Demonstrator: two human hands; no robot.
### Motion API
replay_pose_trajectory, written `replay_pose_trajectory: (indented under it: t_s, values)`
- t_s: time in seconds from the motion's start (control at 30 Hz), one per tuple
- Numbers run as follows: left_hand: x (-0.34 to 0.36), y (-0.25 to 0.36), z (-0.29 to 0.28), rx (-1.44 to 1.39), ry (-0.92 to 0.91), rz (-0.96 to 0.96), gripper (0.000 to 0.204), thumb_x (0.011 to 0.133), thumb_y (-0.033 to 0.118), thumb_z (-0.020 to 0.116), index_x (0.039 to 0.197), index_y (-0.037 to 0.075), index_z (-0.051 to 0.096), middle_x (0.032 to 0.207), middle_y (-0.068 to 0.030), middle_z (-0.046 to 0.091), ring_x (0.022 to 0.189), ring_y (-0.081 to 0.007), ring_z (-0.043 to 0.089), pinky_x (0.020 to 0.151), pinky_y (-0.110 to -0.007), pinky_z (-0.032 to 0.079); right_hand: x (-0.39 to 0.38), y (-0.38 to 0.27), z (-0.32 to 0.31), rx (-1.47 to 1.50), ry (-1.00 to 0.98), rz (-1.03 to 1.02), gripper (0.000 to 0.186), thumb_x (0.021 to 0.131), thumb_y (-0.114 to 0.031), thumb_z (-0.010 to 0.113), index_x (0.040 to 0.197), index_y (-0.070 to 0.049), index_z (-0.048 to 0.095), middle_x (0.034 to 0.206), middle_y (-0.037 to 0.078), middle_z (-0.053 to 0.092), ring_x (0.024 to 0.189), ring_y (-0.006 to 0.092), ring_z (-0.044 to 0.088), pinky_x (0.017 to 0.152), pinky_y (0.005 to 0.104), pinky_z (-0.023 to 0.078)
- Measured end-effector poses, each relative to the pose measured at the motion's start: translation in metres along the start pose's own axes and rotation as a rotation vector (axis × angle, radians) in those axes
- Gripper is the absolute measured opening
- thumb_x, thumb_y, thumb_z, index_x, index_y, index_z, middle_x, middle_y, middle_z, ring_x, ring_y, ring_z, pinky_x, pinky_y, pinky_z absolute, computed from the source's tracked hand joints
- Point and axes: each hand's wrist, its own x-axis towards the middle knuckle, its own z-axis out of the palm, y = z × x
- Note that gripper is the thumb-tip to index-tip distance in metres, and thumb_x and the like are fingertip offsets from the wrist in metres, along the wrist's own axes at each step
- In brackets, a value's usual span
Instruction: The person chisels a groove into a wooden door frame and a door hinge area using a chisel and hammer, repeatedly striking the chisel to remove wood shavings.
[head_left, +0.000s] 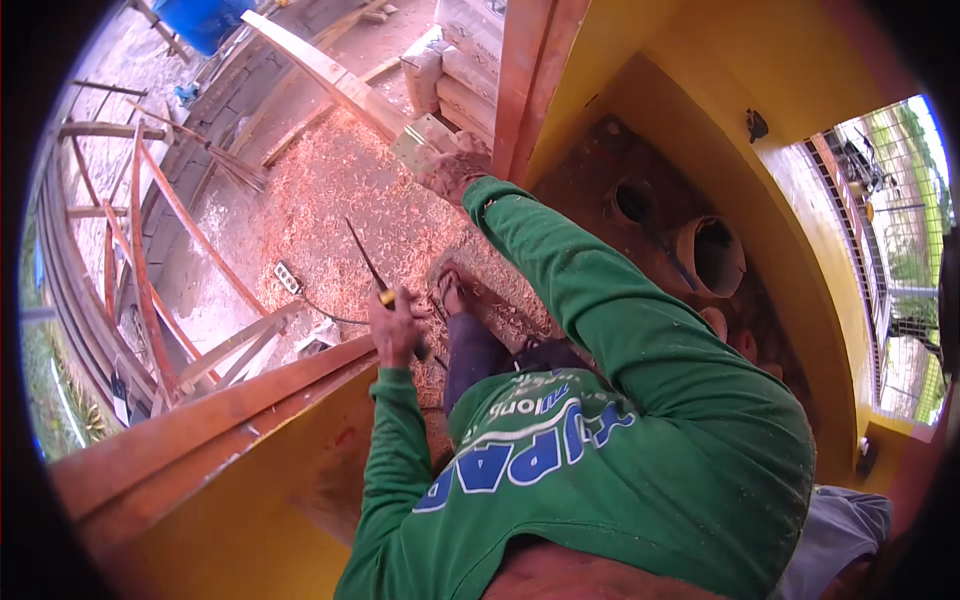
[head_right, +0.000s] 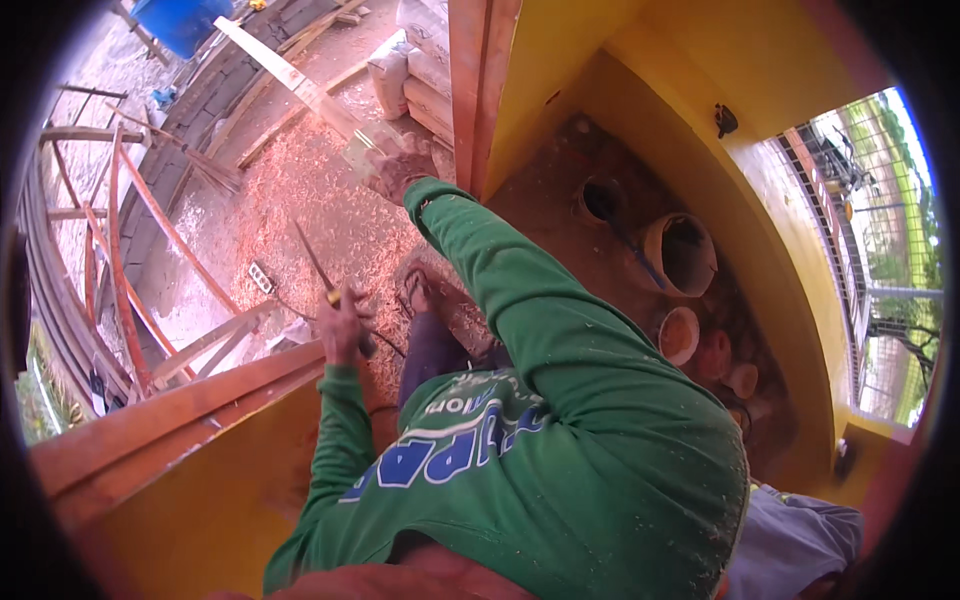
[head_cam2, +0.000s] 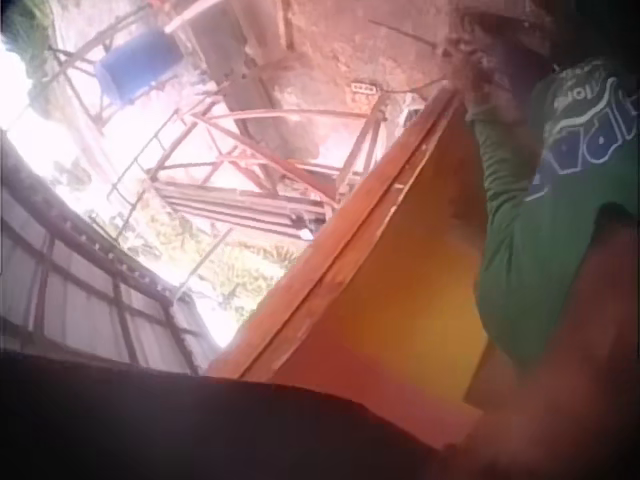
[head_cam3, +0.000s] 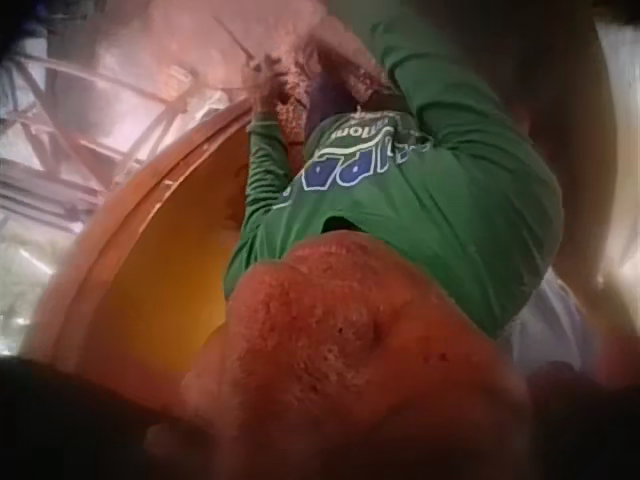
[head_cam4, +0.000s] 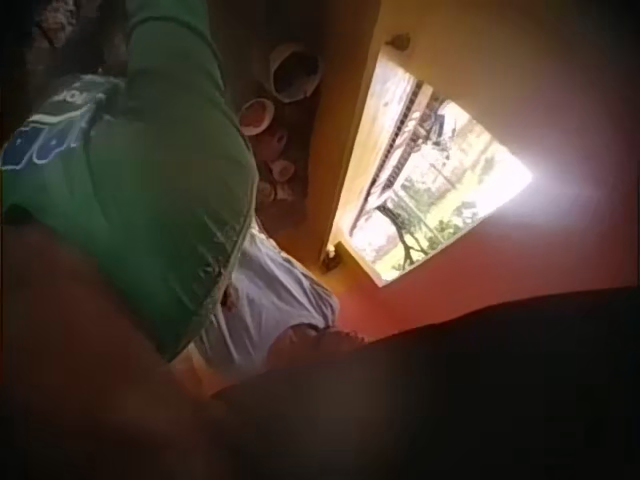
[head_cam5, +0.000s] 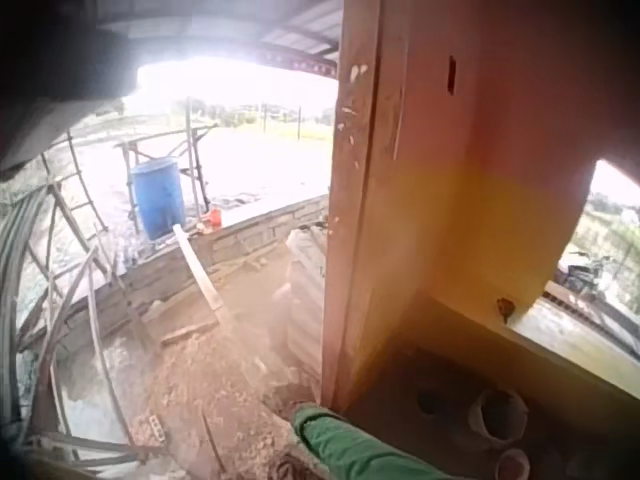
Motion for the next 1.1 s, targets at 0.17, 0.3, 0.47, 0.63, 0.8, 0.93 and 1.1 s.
replay_pose_trajectory:
  t_s: [0.17,0.3,0.47,0.63,0.8,0.93,1.1]
  values:
    - [-0.096,-0.045,-0.013,0.077,0.006,-0.040,0.025,0.087,0.023,0.052,0.088,0.002,0.039,0.078,-0.0111,0.060,0.047,-0.0122,0.056,0.035,-0.022,0.042,0.001,-0.003,-0.004,0.025,-0.021,0.023,0.059,0.076,-0.051,0.053,0.127,-0.026,0.041,0.139,0.010,0.024,0.121,0.0404,0.029,0.098,0.0545,0.025]
    - [-0.145,-0.077,-0.026,0.144,0.069,-0.184,0.025,0.086,0.023,0.053,0.086,0.002,0.039,0.075,-0.0098,0.061,0.046,-0.0121,0.055,0.035,-0.024,0.042,-0.002,-0.010,-0.006,0.009,-0.016,0.026,0.073,0.073,-0.060,0.051,0.134,-0.029,0.028,0.142,0.009,0.018,0.124,0.0403,0.025,0.097,0.0597,0.021]
    - [-0.157,-0.075,-0.022,0.195,0.026,-0.250,0.025,0.086,0.023,0.054,0.085,0.002,0.040,0.071,-0.0091,0.061,0.045,-0.0117,0.054,0.037,-0.024,0.041,-0.010,0.000,-0.008,-0.055,0.070,0.097,0.091,0.064,-0.060,0.062,0.137,-0.029,0.017,0.143,0.010,0.013,0.124,0.0413,0.025,0.099,0.0577,0.020]
    - [-0.158,-0.056,-0.009,0.085,0.008,-0.152,0.026,0.090,0.028,0.046,0.084,0.003,0.043,0.061,-0.0057,0.054,0.042,-0.0094,0.049,0.038,-0.023,0.038,-0.083,-0.003,-0.027,-0.072,-0.031,0.236,0.092,0.067,-0.040,0.065,0.139,-0.023,0.010,0.143,0.011,0.011,0.121,0.0408,0.030,0.095,0.0619,0.021]
    - [-0.122,-0.038,0.009,-0.003,-0.126,-0.025,0.027,0.093,0.028,0.038,0.083,0.004,0.042,0.056,-0.0026,0.047,0.042,-0.0084,0.045,0.038,-0.021,0.037,-0.125,0.026,-0.034,-0.041,-0.280,0.287,0.073,0.066,-0.039,0.066,0.123,-0.003,0.037,0.104,0.018,0.058,0.101,0.0315,0.055,0.088,0.0364,0.043]
    - [-0.124,-0.040,0.017,-0.081,-0.189,-0.003,0.022,0.093,0.024,0.037,0.090,0.003,0.043,0.057,-0.0016,0.045,0.044,-0.0082,0.045,0.039,-0.021,0.037,-0.162,0.062,-0.030,0.021,-0.219,0.194,0.077,0.061,-0.046,0.069,0.121,-0.004,0.043,0.107,0.015,0.058,0.098,0.0311,0.056,0.086,0.0358,0.044]
    - [-0.146,-0.044,0.041,-0.237,-0.296,0.000,0.023,0.092,0.018,0.040,0.110,0.004,0.038,0.066,-0.0030,0.048,0.048,-0.0100,0.049,0.040,-0.024,0.043,-0.188,0.067,-0.009,0.795,-0.143,0.137,0.064,0.067,-0.053,0.061,0.116,-0.013,0.053,0.107,0.011,0.059,0.099,0.0281,0.056,0.088,0.0346,0.042]
